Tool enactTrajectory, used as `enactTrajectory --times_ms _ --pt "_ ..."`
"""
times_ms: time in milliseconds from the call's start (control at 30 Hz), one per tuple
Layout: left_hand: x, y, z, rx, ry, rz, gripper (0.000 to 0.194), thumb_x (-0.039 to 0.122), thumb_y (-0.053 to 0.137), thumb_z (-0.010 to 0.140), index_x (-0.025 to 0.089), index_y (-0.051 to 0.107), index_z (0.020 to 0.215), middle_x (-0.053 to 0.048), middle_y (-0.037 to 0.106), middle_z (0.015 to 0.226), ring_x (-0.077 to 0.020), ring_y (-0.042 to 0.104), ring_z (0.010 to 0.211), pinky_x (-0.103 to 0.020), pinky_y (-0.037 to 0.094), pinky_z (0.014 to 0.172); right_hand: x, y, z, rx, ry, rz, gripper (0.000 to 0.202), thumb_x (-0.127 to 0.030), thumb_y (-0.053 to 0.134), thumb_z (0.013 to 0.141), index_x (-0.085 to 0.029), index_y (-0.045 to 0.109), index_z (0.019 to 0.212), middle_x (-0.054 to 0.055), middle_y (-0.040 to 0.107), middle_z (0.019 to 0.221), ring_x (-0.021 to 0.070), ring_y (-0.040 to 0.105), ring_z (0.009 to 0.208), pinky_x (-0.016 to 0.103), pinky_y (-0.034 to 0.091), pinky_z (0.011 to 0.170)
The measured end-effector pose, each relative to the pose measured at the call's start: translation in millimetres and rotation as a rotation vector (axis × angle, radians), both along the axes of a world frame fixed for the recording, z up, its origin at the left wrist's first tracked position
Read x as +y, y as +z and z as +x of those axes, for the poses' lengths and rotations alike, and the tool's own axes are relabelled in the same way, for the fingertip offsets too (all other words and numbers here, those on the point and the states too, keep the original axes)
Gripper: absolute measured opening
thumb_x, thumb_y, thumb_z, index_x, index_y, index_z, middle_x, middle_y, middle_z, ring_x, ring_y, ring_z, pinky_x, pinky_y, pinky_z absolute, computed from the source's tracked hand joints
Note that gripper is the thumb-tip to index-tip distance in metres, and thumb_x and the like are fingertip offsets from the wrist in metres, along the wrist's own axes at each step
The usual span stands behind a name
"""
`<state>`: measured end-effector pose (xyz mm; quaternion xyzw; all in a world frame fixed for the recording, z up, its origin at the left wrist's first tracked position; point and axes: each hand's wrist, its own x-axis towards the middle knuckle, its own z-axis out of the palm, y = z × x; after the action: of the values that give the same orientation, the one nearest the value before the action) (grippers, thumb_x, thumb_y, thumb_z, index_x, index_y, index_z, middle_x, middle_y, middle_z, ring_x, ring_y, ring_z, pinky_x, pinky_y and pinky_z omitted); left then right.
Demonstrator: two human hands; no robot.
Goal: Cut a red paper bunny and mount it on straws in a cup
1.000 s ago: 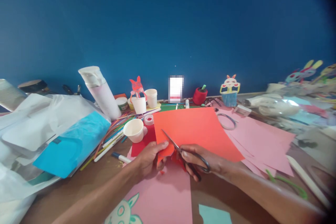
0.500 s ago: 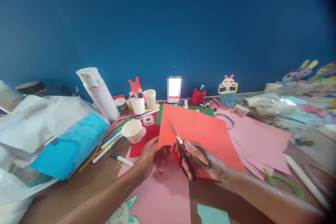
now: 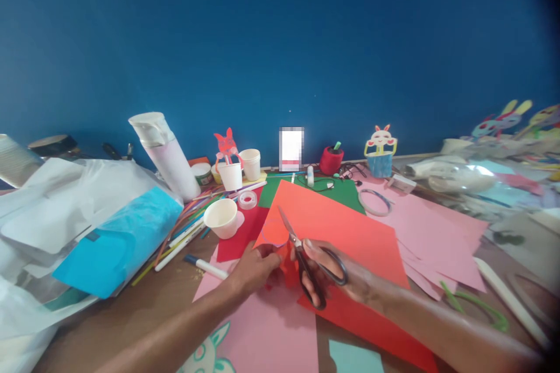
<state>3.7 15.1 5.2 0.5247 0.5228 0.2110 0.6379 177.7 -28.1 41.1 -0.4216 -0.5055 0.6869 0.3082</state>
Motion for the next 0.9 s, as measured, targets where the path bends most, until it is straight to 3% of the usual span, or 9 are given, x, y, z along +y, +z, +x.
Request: enactTrajectory --times_ms 333,467,533,633,733,900 --pt "2.4 2.5 -8.1 -0.058 -0.117 0.004 0.018 0.019 0.045 0.065 0.012 0.061 0.066 -0.004 0.062 0.052 -0.015 0.055 0.046 -0.025 0.044 0.049 -1.3 -4.3 -3.6 0.005 0.032 0.014 0.05 -0.063 0.03 0.081 -0.015 0.045 0.078 -0.001 0.055 0.051 0.0104 0.054 0.042 0.02 0.034 0.043" --pt "1.9 2.8 -10.8 -0.126 -0.197 0.005 0.026 0.033 0.05 0.071 0.01 0.061 0.066 -0.006 0.062 0.055 -0.0151 0.056 0.048 -0.025 0.044 0.05 -1.9 -5.1 -6.7 -0.022 0.013 0.025 0.052 -0.064 0.03 0.08 -0.015 0.045 0.079 -0.001 0.054 0.053 0.0106 0.054 0.043 0.022 0.036 0.046" --pt "0.2 2.7 -10.9 -0.163 -0.147 0.04 0.036 0.044 0.05 0.074 0.01 0.059 0.064 -0.006 0.06 0.053 -0.015 0.056 0.047 -0.024 0.044 0.049 -2.3 -6.3 -8.3 -0.024 0.01 0.029 0.052 -0.065 0.031 0.079 -0.015 0.045 0.08 -0.002 0.054 0.052 0.0102 0.053 0.042 0.022 0.036 0.045" --pt "-2.8 3.1 -8.4 -0.22 0.029 0.096 0.036 0.05 0.048 0.075 0.015 0.054 0.07 0.0 0.054 0.047 -0.0141 0.053 0.04 -0.023 0.04 0.04 -3.3 -10.7 -10.1 -0.021 0.02 0.027 0.05 -0.064 0.033 0.079 -0.015 0.044 0.08 -0.003 0.053 0.05 0.0091 0.052 0.04 0.02 0.033 0.043" --pt "-3.2 2.8 -4.4 -0.229 0.128 0.085 0.032 0.05 0.048 0.075 0.018 0.049 0.079 0.004 0.049 0.043 -0.0141 0.05 0.033 -0.021 0.033 0.032 -3.5 -18.8 -10.5 -0.003 0.032 0.024 0.048 -0.062 0.035 0.08 -0.015 0.043 0.081 -0.003 0.053 0.05 0.0086 0.052 0.04 0.018 0.031 0.041" --pt "-1.4 -1.0 0.2 -0.237 0.238 0.023 0.025 0.043 0.051 0.073 0.018 0.047 0.074 0.005 0.046 0.038 -0.0135 0.046 0.028 -0.019 0.029 0.026 -3.6 -27.8 -11.4 0.046 0.026 -0.007 0.048 -0.063 0.037 0.08 -0.016 0.043 0.086 -0.003 0.053 0.05 0.0094 0.052 0.039 0.018 0.032 0.038"
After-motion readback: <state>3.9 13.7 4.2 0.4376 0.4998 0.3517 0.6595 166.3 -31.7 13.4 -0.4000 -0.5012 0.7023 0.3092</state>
